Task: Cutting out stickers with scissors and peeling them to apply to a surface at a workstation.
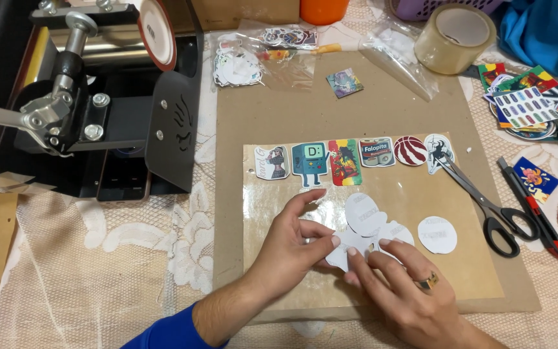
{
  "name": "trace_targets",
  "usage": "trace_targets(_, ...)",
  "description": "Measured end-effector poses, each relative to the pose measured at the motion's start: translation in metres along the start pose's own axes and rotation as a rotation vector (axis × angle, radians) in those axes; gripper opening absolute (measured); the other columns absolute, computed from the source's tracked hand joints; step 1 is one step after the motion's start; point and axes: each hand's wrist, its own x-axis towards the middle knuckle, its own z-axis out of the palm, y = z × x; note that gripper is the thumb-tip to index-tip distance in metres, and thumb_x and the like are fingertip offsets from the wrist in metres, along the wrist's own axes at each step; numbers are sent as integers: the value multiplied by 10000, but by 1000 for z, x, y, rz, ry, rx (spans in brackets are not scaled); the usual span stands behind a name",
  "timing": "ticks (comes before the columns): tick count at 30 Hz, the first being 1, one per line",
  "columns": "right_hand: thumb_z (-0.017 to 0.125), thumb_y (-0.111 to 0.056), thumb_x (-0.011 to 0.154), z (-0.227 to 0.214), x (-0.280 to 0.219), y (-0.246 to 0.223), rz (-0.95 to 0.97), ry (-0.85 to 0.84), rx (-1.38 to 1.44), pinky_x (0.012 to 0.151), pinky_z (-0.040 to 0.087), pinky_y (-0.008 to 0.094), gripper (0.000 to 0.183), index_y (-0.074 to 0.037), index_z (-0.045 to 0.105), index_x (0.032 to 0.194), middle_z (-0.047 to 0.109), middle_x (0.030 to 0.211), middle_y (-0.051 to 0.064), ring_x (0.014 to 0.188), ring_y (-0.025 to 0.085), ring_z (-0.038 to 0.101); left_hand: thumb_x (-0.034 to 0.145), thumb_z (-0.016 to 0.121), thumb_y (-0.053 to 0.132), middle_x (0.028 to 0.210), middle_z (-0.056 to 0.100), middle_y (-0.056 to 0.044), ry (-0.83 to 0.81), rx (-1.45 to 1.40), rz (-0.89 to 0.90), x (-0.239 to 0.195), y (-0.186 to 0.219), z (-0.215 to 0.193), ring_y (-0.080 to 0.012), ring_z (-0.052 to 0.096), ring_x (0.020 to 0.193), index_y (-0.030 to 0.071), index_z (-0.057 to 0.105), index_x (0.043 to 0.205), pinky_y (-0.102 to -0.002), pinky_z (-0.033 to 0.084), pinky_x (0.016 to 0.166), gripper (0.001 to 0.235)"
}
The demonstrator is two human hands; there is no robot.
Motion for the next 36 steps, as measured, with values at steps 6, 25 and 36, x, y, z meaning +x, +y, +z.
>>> trace_targets(6, 797, -288, 814, 6, -18, 2, 444, -30, 394, 860, 492, 353, 306, -120, 750, 1065, 623, 913, 21, 929, 267, 625, 887, 662, 169, 893, 731, -176, -40, -89, 15, 4, -2, -2, -256, 740, 743, 91, 381, 1503, -369, 649, 666, 682)
trace_targets(25, 736, -108, 845, 7, -8, 13, 1197, -240, 1234, 724, 520, 269, 206, -25, 889, 955, 781, 840, 102, 808, 161, 682, 764, 753, 62, 937, 761, -82, -26, 119, 89, -10, 8, 6, -89, 692, 625, 180, 492, 1440, -187, 510, 578, 734)
trace_targets(36, 768, 50, 793, 12, -12, 27, 1466, -131, 1364, 653, 607, 334, 138, 87, 774, 926, 812, 846, 185, 707, 226, 719, 724, 806, 9, 885, 793, -126, 41, 16, 226, -22, 15, -3, -176, 763, 809, 127, 481, 1463, -289, 634, 810, 816)
